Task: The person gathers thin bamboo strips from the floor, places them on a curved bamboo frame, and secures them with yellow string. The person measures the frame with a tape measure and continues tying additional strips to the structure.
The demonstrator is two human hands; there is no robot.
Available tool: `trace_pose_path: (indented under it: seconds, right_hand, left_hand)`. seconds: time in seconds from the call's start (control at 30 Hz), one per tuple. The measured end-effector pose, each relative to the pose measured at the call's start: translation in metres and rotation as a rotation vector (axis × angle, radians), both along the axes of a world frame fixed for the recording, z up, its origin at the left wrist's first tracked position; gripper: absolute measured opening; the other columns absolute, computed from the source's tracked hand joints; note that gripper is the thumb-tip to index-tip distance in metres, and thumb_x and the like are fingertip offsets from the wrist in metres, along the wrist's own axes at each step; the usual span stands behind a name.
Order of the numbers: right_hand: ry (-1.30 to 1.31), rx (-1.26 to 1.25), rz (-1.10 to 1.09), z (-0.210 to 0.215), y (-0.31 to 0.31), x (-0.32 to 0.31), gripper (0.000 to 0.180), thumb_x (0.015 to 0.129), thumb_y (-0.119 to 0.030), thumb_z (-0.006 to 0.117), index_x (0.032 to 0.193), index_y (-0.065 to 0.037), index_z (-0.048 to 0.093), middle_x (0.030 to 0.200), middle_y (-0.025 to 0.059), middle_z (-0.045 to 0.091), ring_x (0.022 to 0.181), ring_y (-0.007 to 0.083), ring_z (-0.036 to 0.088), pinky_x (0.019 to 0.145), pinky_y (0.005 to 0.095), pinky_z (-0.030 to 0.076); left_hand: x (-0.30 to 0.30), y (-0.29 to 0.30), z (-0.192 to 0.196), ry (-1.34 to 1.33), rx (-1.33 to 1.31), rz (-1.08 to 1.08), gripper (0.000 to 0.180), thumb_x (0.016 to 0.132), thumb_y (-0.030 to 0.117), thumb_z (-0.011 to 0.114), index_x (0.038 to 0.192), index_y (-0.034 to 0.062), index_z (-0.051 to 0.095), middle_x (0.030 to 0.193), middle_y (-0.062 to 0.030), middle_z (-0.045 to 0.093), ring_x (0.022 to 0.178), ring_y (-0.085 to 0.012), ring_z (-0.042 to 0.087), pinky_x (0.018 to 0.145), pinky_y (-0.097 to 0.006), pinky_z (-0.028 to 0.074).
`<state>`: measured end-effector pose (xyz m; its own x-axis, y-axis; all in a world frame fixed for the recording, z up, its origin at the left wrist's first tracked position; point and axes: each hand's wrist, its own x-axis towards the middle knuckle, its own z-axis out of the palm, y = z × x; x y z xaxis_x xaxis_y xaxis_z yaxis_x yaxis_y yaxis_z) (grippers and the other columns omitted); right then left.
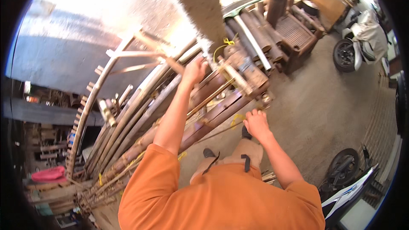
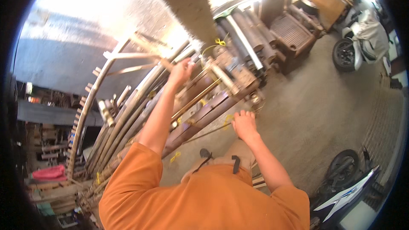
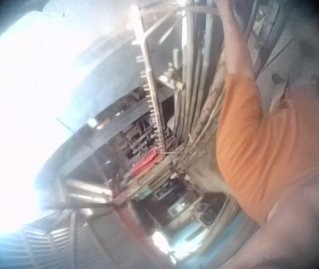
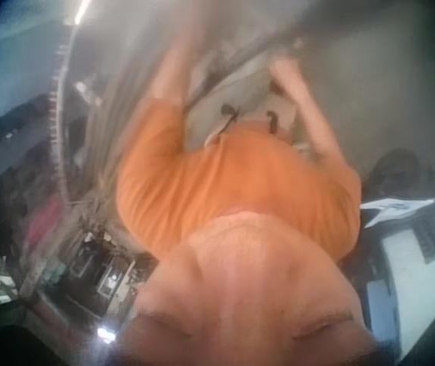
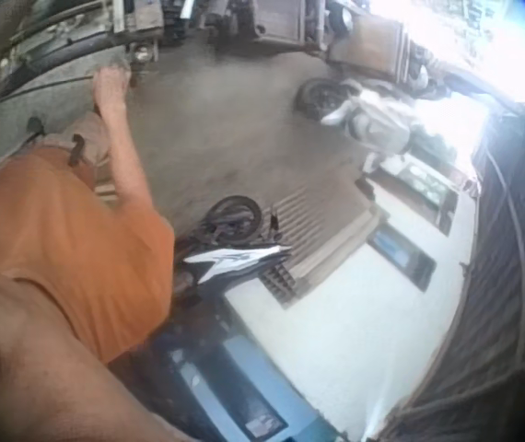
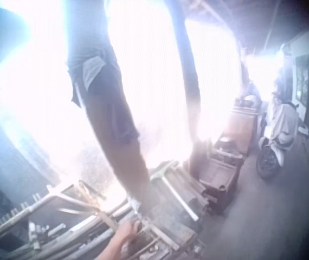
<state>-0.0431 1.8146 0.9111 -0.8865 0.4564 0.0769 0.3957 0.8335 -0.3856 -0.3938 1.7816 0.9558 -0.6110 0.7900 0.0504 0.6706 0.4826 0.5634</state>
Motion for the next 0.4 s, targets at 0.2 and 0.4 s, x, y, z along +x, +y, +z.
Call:
trace_pose_path:
  seconds: [0.2, 0.4]
  right_hand:
    - [0.104, -1.33, 0.383, 0.0, -0.193, -0.079, 0.026, 0.098, -0.029, 0.062, 0.108, -0.006, 0.066, 0.095, 0.0076, 0.066, 0.094, 0.0219, 0.065, 0.084, 0.0377, 0.052]
    - [0.762, -2.543, -0.334, -0.019, -0.288, -0.122, 0.034, 0.1, -0.038, 0.06, 0.12, -0.011, 0.059, 0.101, 0.0034, 0.067, 0.098, 0.0116, 0.064, 0.091, 0.0317, 0.052]
  left_hand:
    - [-0.002, -0.242, 0.052, 0.23, -0.064, 0.309, 0.037, 0.1, 0.02, 0.049, 0.122, -0.0083, 0.059, 0.113, -0.0316, 0.065, 0.107, -0.0452, 0.063, 0.093, -0.052, 0.05]
    - [0.051, -0.358, 0.011, -0.122, -0.441, 0.092, 0.057, 0.094, 0.037, 0.066, 0.141, 0.0089, 0.051, 0.137, -0.0254, 0.056, 0.129, -0.039, 0.053, 0.113, -0.052, 0.033]
